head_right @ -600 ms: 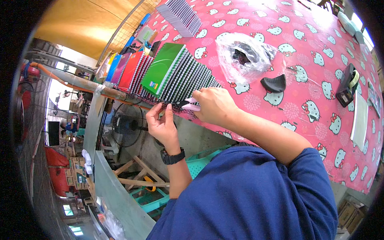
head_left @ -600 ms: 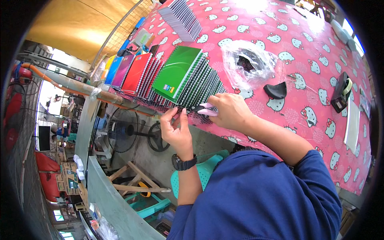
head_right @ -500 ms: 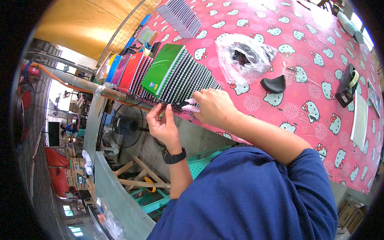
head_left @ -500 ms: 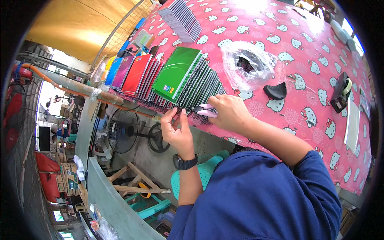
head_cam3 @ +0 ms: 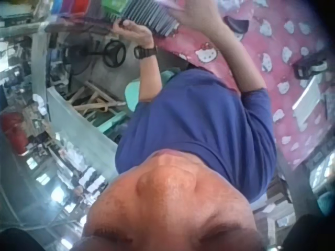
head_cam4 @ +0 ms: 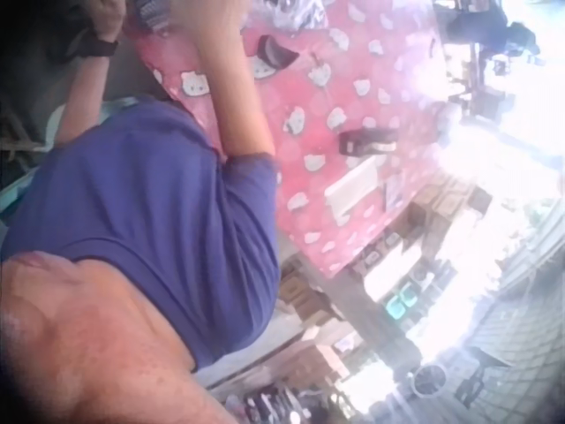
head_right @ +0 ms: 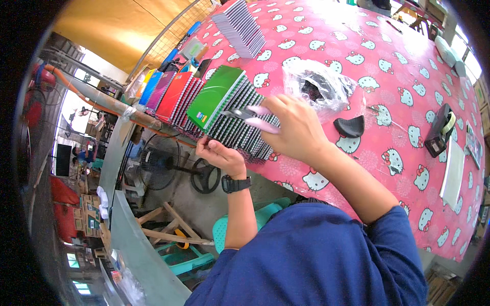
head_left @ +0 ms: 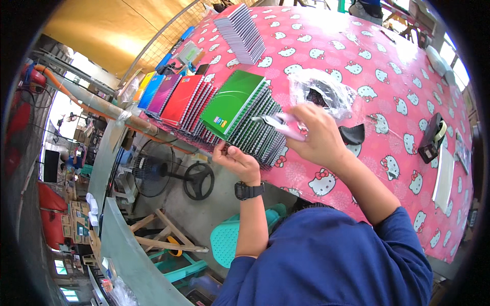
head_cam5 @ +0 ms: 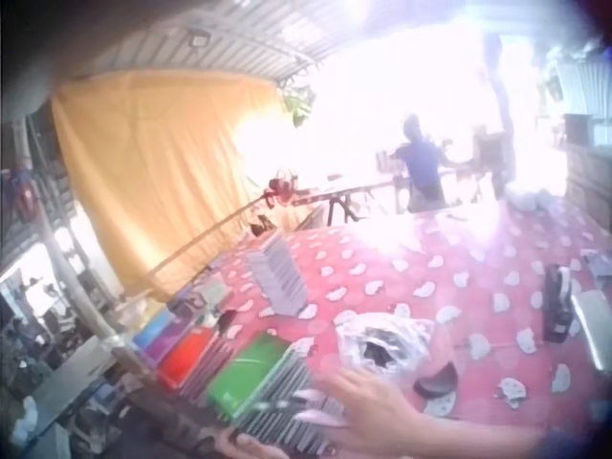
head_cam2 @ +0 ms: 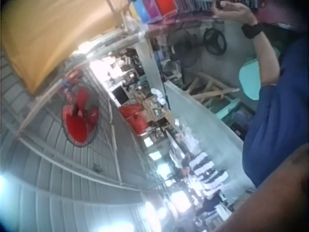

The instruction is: The person processes notebooks by using shears to trim the ends of the spiral binding on green and red notebooks. The person handles the notebooks one by one, trims the binding, and then stacks the finished notebooks into separate piles on a table.

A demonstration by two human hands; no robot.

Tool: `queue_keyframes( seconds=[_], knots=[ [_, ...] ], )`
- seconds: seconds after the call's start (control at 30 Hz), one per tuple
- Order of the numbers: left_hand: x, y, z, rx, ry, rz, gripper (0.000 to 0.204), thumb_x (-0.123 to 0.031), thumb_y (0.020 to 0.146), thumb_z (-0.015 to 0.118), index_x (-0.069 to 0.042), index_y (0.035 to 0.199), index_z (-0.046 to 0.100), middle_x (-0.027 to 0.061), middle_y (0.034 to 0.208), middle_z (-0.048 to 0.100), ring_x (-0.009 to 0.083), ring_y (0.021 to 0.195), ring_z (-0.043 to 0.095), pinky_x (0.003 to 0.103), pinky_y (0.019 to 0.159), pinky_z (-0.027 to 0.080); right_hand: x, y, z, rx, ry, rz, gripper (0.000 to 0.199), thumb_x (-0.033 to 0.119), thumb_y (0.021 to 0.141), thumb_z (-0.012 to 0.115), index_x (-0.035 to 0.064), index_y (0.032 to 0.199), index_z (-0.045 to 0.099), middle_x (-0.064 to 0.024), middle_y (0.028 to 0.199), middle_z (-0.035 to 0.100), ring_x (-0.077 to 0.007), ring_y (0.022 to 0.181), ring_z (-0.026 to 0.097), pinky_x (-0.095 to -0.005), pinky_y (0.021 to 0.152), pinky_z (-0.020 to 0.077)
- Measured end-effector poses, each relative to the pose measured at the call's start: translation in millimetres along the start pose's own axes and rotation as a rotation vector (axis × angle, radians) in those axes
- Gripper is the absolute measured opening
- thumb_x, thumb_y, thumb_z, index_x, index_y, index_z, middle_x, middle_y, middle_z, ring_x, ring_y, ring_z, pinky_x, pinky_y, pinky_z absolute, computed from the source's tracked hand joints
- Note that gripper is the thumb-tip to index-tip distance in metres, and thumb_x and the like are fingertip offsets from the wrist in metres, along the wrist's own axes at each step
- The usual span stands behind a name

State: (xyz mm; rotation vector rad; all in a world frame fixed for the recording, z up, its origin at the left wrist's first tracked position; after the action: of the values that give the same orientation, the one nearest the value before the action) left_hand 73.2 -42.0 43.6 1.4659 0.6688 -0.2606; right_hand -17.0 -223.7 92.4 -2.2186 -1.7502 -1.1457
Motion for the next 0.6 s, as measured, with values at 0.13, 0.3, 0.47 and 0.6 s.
queue_keyframes(
  seconds=[0.13, 0.3, 0.47, 0.6],
  knots=[
    [-1, 6, -2, 0.004, 0.031, -0.027, 0.036, -0.031, 0.101, 0.032, 0.004, 0.096, 0.040, 0.0133, 0.088, 0.045, 0.0219, 0.076, 0.046, 0.034, 0.070, 0.040, 67, 25, -23, -0.336, 0.102, -0.553, 0.034, 0.021, 0.067, 0.073, 0.0075, 0.095, 0.058, -0.0070, 0.099, 0.062, -0.0260, 0.096, 0.057, -0.0391, 0.079, 0.0437],
    [-10, 13, -3, 0.017, 0.117, -0.056, 0.034, -0.028, 0.101, 0.033, 0.002, 0.086, 0.042, 0.0133, 0.074, 0.044, 0.0238, 0.066, 0.044, 0.035, 0.062, 0.039, 72, 40, 16, -0.065, 0.011, -0.625, 0.036, 0.023, 0.068, 0.073, 0.0079, 0.096, 0.058, -0.0047, 0.101, 0.060, -0.0234, 0.099, 0.055, -0.0366, 0.081, 0.0432],
    [-10, 15, -1, 0.016, 0.084, -0.083, 0.037, -0.022, 0.100, 0.035, 0.001, 0.072, 0.041, 0.0112, 0.060, 0.040, 0.0244, 0.053, 0.039, 0.035, 0.050, 0.033, 66, 44, 16, -0.104, 0.007, -0.570, 0.035, 0.025, 0.069, 0.073, 0.0075, 0.094, 0.058, -0.0051, 0.097, 0.059, -0.0246, 0.095, 0.054, -0.0364, 0.081, 0.0438],
    [-1, 14, 2, 0.070, 0.064, -0.199, 0.044, -0.028, 0.101, 0.032, 0.007, 0.081, 0.050, 0.0189, 0.071, 0.055, 0.0291, 0.062, 0.051, 0.041, 0.058, 0.040, 65, 42, 14, -0.101, 0.026, -0.560, 0.033, 0.025, 0.071, 0.072, 0.0071, 0.094, 0.057, -0.0061, 0.096, 0.059, -0.0253, 0.095, 0.053, -0.0371, 0.081, 0.0437]
  ],
)
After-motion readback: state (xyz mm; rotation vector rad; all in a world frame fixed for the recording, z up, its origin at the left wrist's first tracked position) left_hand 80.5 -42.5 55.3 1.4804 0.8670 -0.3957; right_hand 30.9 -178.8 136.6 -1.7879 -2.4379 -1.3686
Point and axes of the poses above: each hand's wrist, its own y-axis towards the middle knuckle, its own z-axis out of the palm, x = y × z, the point moved 9 cm from there along y, towards the middle knuckle
